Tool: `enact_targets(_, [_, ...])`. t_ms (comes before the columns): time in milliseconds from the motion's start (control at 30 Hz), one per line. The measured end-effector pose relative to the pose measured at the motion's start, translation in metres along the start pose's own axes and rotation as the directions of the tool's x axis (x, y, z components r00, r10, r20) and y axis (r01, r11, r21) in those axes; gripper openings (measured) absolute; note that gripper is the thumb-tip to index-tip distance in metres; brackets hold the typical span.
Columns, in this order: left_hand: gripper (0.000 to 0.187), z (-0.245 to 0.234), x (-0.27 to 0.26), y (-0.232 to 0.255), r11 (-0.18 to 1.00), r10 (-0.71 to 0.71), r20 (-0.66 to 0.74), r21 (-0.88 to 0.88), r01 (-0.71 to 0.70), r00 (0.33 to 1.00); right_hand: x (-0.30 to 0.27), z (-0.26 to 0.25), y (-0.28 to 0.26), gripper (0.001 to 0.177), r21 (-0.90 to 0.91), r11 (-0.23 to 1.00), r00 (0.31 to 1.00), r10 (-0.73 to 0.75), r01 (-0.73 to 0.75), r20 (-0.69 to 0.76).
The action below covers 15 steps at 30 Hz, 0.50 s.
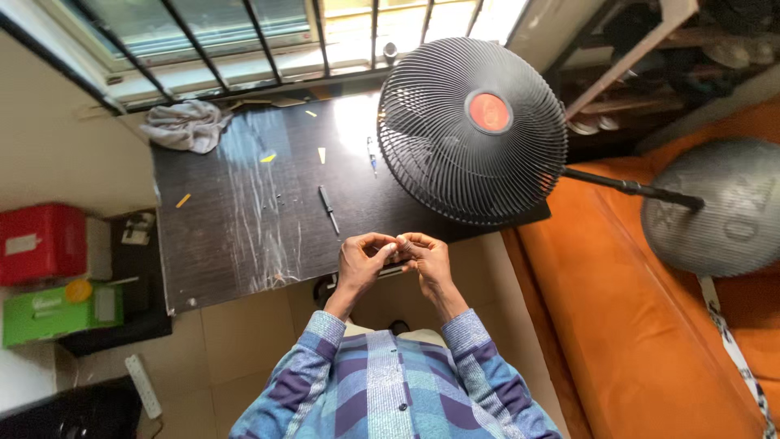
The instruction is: The person uses a screwdriver to loosen and tighten screws on the front grille of a standing electric fan. They repeatedly adjust the grille while holding it in place, then set the screwdriver down and continue to manipulate the grille by hand.
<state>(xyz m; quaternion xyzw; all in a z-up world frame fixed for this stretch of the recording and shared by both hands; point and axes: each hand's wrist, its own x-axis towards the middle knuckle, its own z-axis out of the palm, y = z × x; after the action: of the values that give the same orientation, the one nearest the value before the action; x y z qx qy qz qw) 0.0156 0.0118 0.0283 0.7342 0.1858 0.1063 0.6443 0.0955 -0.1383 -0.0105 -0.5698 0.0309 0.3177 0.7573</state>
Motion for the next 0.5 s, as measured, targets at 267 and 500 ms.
enact_targets(267, [0.015,-0.011,0.029,-0.019,0.972,-0.032,0.071,-0.23,0.048,0.997,0.021,0.013,-0.004,0.023,0.071,0.993,0.993,0.091,-0.096,0.079])
enact_targets(500, [0.014,-0.032,0.101,-0.029,0.947,-0.008,0.143,-0.318,0.053,0.99,0.066,0.045,-0.026,0.019,0.031,0.999,0.999,0.004,-0.006,0.051])
